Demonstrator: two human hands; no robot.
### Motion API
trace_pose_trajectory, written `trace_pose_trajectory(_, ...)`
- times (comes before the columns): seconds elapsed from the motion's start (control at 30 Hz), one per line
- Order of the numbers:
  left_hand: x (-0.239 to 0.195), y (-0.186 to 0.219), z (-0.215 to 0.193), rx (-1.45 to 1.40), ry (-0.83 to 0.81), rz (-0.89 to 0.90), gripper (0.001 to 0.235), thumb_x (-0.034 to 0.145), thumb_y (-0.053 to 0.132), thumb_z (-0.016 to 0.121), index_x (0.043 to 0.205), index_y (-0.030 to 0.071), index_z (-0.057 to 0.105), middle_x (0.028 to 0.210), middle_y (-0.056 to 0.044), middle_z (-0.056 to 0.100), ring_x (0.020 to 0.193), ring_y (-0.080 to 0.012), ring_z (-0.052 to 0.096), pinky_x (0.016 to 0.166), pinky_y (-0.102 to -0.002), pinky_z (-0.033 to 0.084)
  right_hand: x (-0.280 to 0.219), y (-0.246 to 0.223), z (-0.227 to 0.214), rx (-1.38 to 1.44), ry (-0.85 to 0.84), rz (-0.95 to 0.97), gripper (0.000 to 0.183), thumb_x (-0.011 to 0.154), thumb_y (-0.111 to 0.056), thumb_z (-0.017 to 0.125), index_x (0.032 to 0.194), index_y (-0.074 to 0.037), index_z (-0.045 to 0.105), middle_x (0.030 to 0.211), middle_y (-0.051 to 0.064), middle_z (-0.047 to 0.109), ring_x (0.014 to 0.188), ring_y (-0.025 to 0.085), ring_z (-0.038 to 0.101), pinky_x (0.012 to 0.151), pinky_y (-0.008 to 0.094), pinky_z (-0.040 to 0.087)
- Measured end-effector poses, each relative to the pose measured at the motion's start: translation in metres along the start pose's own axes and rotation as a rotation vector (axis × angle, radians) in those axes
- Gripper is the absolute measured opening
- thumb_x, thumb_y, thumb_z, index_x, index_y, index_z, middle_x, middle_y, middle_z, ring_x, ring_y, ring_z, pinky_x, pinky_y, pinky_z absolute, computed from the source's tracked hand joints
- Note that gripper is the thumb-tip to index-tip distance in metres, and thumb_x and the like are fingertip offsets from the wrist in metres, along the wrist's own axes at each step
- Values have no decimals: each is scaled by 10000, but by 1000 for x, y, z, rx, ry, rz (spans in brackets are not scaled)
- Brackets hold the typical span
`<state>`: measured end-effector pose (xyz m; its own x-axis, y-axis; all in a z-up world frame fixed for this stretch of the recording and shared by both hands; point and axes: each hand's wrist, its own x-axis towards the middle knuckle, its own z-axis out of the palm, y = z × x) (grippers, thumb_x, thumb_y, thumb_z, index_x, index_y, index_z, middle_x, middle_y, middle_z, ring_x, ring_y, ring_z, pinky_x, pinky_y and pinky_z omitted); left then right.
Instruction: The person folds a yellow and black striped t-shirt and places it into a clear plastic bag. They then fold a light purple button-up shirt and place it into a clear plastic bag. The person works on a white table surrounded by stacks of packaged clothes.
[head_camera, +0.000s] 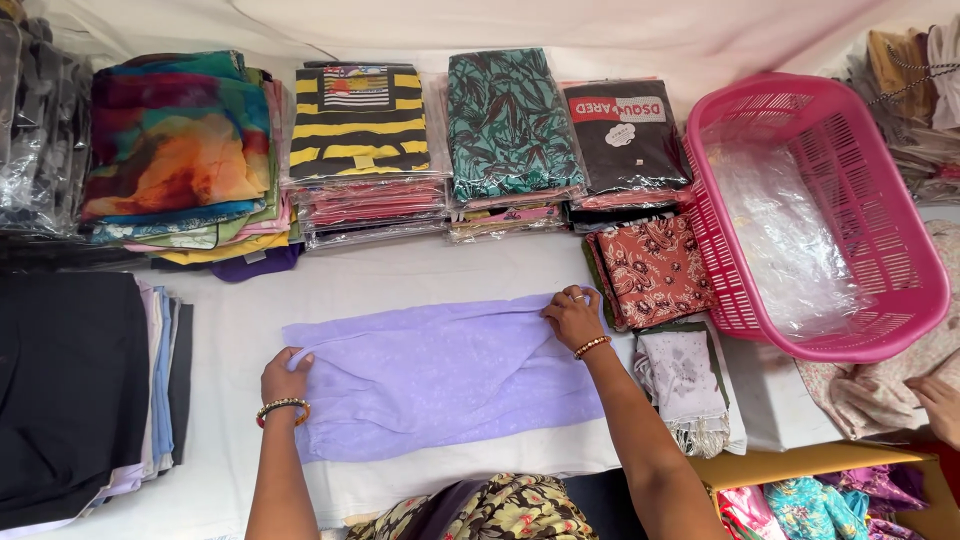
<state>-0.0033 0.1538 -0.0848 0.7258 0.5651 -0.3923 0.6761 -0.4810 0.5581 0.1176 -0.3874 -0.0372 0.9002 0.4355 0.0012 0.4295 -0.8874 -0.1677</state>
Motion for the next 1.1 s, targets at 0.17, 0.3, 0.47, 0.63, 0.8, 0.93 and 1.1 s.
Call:
trace_pose_trajectory(0.17,6,-2,0,-9,22,-1,275,911,338,753,1088,127,743,902,-126,736,782,-292,671,755,-426,524,-7,6,4,85,193,27,88,798,-175,746,882,-201,740,1149,-65,684,1210,238,537,1032,540,299)
trace_pose_trajectory(0.3,13,-5,-1,-6,19,-43,290,923,375,736,1073,127,753,934,-128,758,815,-303,690,780,-441,533,-15,17,-9,167,240,63,94,795,-160,735,886,-171,715,1210,-56,678,1229,241,521,1034,509,312)
trace_pose_trajectory(0.47,12,16,-9,138,-61,-95,419,918,465,724,1136,108,737,1019,-161,749,924,-352,701,836,-472,545,-19,31,-8,76,60,213,134,876,-292,704,899,-167,747,1191,-50,637,1254,235,463,1009,522,297)
trace_pose_trajectory(0.63,11,15,7,252,149,33,495,856,405,804,1266,155,684,1281,-129,594,1234,-357,526,977,-480,500,-10,23,13,-89,41,373,213,878,-377,708,937,-177,752,1246,7,589,1249,268,450,992,534,311)
trace_pose_trajectory(0.8,-11,18,13,169,272,-119,806,759,359,887,1452,190,510,1426,-128,425,1313,-359,433,956,-503,503,-13,13,34,-83,141,430,228,800,-349,770,959,-190,729,1319,15,578,1282,280,449,987,529,332)
trace_pose_trajectory(0.93,-39,14,12,179,290,-158,838,741,380,888,1453,162,503,1393,-141,464,1288,-364,483,942,-504,523,-19,1,37,-8,261,476,374,755,-190,762,1115,-200,662,1404,46,543,1301,303,446,1011,525,333)
trace_pose_trajectory(1.1,-56,11,5,43,171,-203,811,760,408,864,1426,120,502,1399,-180,547,1124,-409,647,899,-513,550,-27,0,42,31,274,492,589,731,-100,722,1301,-201,615,1422,65,524,1309,322,444,1037,539,335)
